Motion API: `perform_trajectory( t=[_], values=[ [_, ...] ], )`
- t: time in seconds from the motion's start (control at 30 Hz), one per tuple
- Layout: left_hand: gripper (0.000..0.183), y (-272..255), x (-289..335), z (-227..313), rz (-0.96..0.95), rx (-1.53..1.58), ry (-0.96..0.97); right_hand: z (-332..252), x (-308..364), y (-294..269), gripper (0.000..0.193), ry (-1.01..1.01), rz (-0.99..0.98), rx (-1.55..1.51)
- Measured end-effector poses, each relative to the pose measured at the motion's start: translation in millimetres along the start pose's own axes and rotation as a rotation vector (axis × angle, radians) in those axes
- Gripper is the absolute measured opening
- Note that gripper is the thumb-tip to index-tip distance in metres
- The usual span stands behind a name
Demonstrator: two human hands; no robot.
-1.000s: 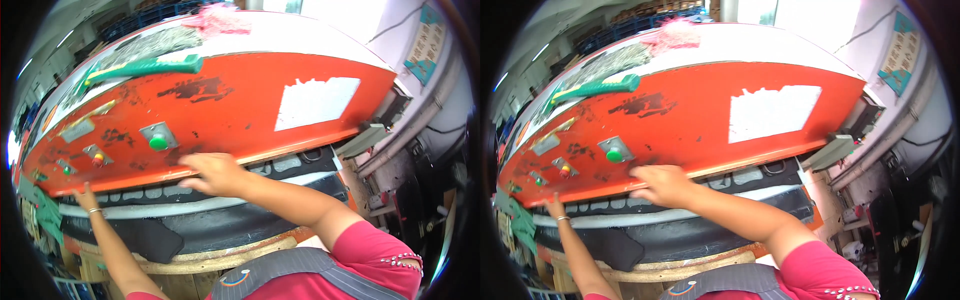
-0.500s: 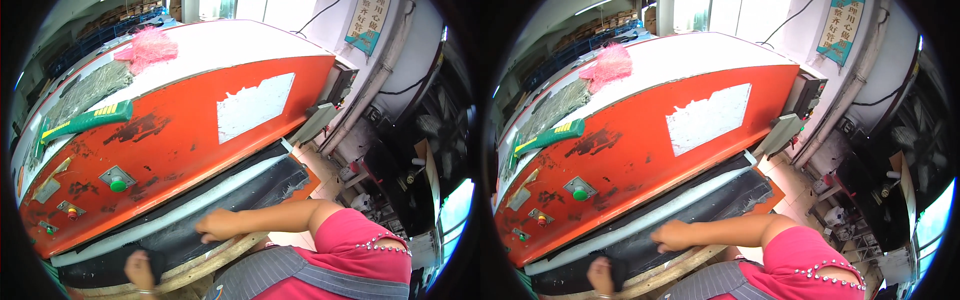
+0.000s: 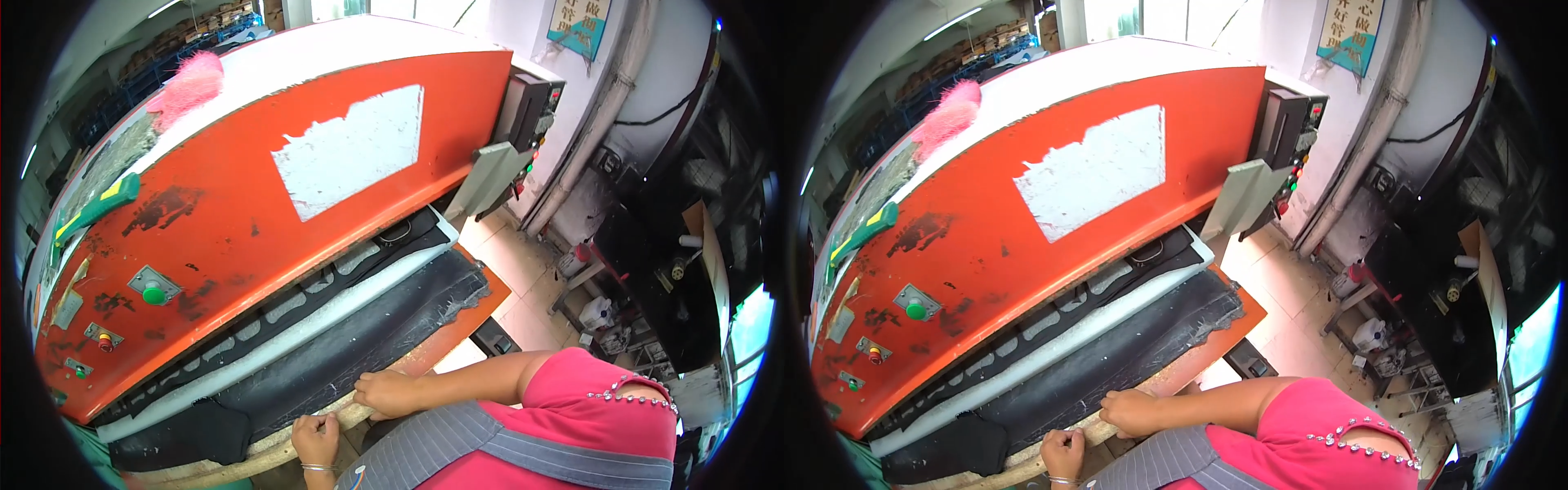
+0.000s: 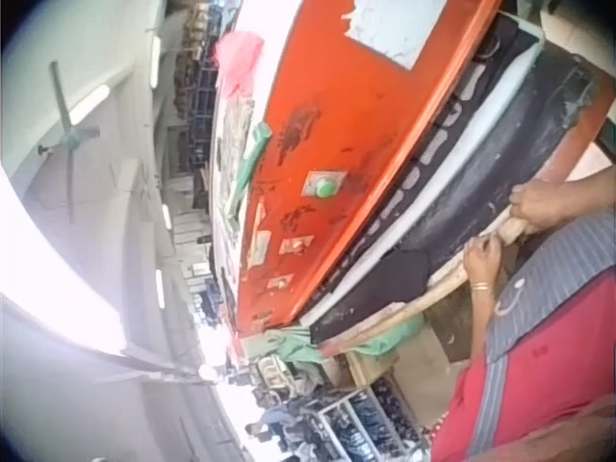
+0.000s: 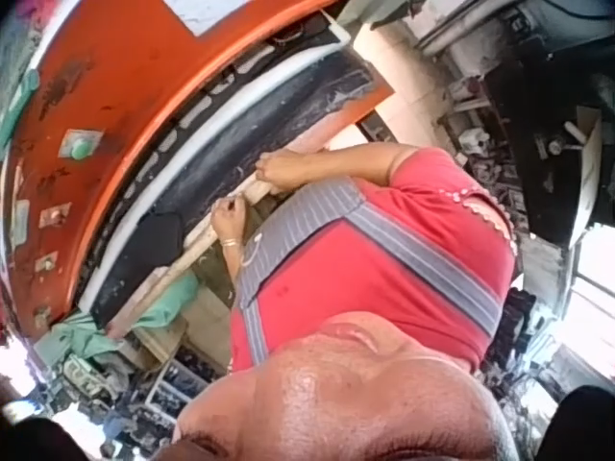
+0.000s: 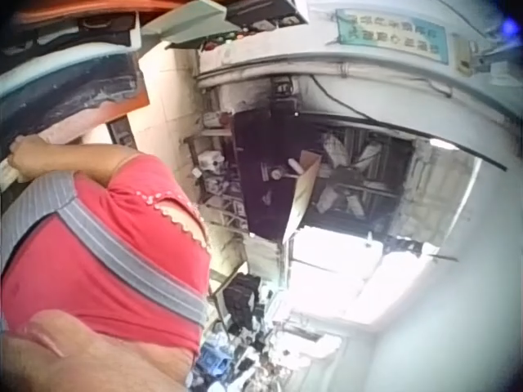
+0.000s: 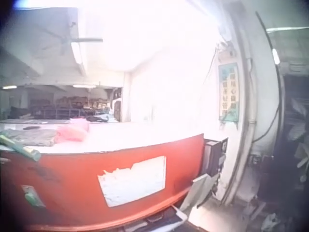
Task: Using a hydraulic cutting press and metal dies to cut shoe components from material, then bagging and labeling the parts.
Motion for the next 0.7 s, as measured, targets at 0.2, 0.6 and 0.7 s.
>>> perform_trajectory(
  t=[0.2, 0.6, 0.7],
  values=[
    [0.027, 14.0, 26.3, -6.2, -0.293, -0.094, -0.127, 63.3, 37.3, -62.5, 0.042, 0.119, -0.082, -0.247],
    [0.020, 125.8, 5.3, 146.6, -0.268, 0.160, 0.302, 187.7, 42.2, -126.1, 0.076, 0.185, -0.165, 0.345],
    [0.021, 158.0, 26.2, 125.4, -0.281, 0.222, 0.287, 185.5, 45.7, -124.6, 0.084, 0.117, -0.363, 0.389]
  ],
)
Point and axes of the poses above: each hand's wrist, its own x-axis away from the middle knuckle, its own y-axis out of the palm, z = x × y, the point moved 7 cm from there along -x, towards the middle knuckle, and after that the axes turned 1 degree about y, right-handed, at the moved point
